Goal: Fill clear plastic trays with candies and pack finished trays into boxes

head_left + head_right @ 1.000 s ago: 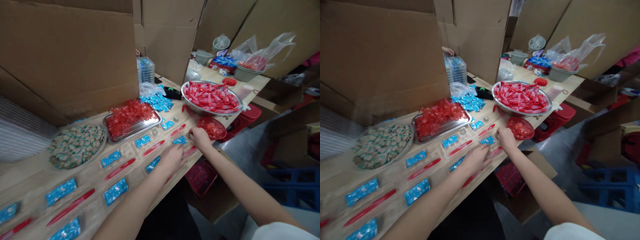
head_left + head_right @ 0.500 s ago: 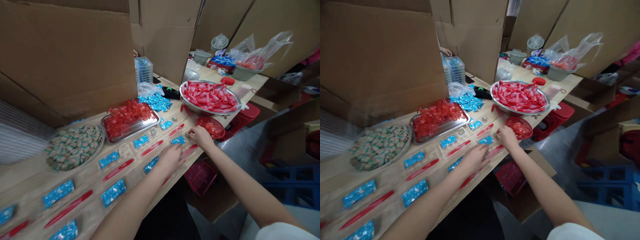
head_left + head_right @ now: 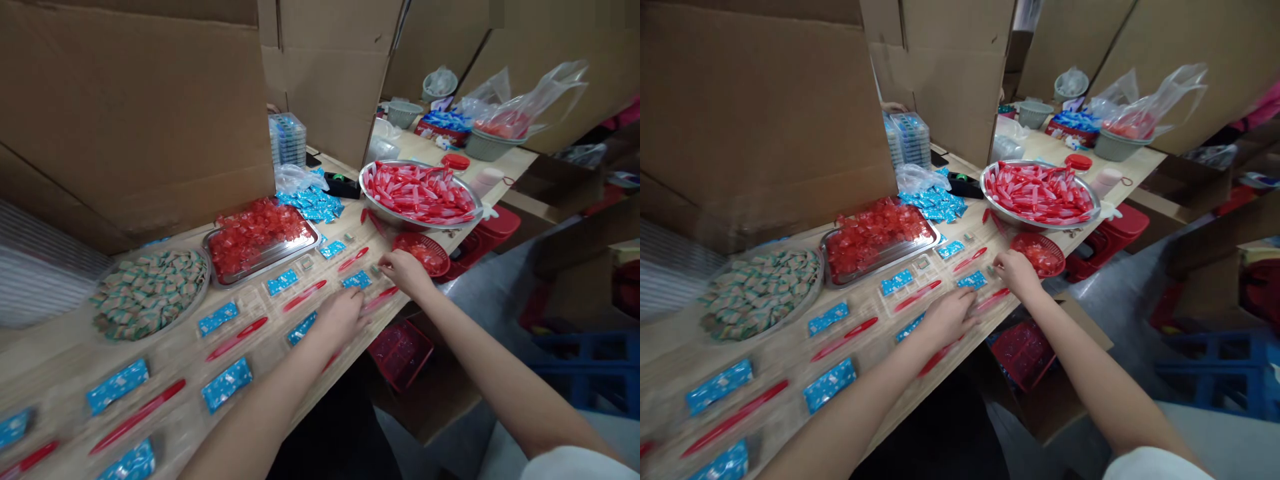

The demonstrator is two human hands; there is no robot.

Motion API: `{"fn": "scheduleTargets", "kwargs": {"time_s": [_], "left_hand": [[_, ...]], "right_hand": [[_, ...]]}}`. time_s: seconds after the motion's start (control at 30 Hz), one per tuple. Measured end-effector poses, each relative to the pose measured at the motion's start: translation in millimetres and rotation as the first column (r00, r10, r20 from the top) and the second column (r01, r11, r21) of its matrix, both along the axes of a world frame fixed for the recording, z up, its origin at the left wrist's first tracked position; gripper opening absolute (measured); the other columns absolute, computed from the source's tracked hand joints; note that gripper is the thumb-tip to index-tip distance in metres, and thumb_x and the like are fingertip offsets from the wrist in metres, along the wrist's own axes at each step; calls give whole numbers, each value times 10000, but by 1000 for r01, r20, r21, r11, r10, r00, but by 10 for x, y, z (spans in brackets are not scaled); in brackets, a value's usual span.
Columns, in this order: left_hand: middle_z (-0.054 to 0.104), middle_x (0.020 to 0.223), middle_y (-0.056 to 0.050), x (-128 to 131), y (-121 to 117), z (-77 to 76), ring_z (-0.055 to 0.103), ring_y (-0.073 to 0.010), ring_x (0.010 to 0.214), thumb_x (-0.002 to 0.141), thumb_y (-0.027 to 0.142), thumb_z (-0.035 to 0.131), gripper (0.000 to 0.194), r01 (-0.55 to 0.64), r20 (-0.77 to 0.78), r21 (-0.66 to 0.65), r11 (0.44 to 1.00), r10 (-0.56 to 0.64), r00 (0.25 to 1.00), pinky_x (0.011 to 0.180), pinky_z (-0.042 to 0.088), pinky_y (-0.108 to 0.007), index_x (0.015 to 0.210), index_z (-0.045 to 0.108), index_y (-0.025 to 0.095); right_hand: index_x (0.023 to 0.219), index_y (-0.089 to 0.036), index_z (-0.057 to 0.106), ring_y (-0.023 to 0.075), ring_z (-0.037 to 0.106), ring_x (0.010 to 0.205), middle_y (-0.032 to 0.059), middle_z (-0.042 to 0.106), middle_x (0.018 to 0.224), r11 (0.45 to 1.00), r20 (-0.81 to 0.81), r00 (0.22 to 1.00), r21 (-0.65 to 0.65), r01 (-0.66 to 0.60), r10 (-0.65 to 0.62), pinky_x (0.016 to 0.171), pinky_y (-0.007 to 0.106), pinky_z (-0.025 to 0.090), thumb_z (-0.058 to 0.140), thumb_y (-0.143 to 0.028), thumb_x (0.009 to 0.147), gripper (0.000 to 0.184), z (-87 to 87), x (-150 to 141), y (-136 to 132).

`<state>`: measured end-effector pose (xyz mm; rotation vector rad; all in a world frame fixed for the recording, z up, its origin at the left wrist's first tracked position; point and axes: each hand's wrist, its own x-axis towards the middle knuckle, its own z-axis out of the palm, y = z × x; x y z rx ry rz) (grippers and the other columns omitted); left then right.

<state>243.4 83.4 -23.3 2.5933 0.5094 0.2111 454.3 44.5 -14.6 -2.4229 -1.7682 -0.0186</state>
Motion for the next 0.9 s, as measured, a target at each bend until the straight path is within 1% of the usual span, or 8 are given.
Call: {"fn": "scheduleTargets", "kwargs": {"time_s": [0.17,0.27,0.37,0.47,0.57,0.67,0.77,0.9], "left_hand": [[542,1191,-119,38,-12,3,521,-240,1089,794,358,567,377,17,-16,-17,1000,-17,1000,929,427,-349,1111,520,159],[442,1325,-144,-61,-25,120,444,-251,1197,785,372,579,522,33,74,-28,999,-31,997,990,386,-376,1239,442,151],[425,1358,-95,-475,105,308,396,-220,1244,818,318,539,470,-17,201,-21,1000,21,979,1032,345,-369,1265,439,210],[532,1248,-45,-1250,472,413,480,-170,1161,865,233,438,307,-237,241,-15,971,234,942,998,380,-320,1151,548,248],[590,1146,-58,-2218,923,372,519,-187,1103,852,197,422,267,-638,194,105,763,614,765,977,394,-340,1052,599,207],[614,1106,-96,-3010,1215,237,551,-213,1054,820,176,454,283,-795,15,232,561,815,579,926,423,-348,1071,584,157],[629,1092,-78,-3342,1298,91,573,-192,1014,835,198,455,257,-774,-83,254,581,810,581,902,427,-311,1051,595,175],[637,1064,-70,-3341,1272,-1,570,-182,989,862,205,429,245,-746,-18,261,613,775,631,905,411,-312,1012,620,176]], "right_hand": [[802,-153,651,174,574,765,75,639,783,999,12,1000,-49,-20,20,691,247,394,566,-173,750,102,-35,-57,57],[845,-172,645,162,586,729,45,654,774,994,-104,989,35,108,-104,657,243,407,565,-237,757,135,112,-22,12],[860,-188,635,164,599,719,36,671,800,946,-278,938,190,264,-206,636,248,423,530,-295,779,170,309,-77,-57],[835,-190,628,173,599,707,48,668,797,957,-387,921,243,158,-53,628,259,441,510,-312,781,178,367,-363,38],[839,-200,627,173,594,719,53,656,820,951,-446,851,250,-180,278,636,263,454,502,-306,792,170,260,-928,445],[849,-200,629,170,586,780,54,640,850,830,-404,725,285,-479,557,697,264,453,490,-247,809,153,165,-1756,1101],[873,-188,643,174,566,889,64,632,900,689,-266,636,243,-683,724,809,274,422,477,-184,819,175,160,-2655,1769],[1072,-166,604,214,522,1032,110,596,1064,644,-83,643,-16,-765,762,940,313,338,544,-133,761,318,128,-3477,2321]]}}
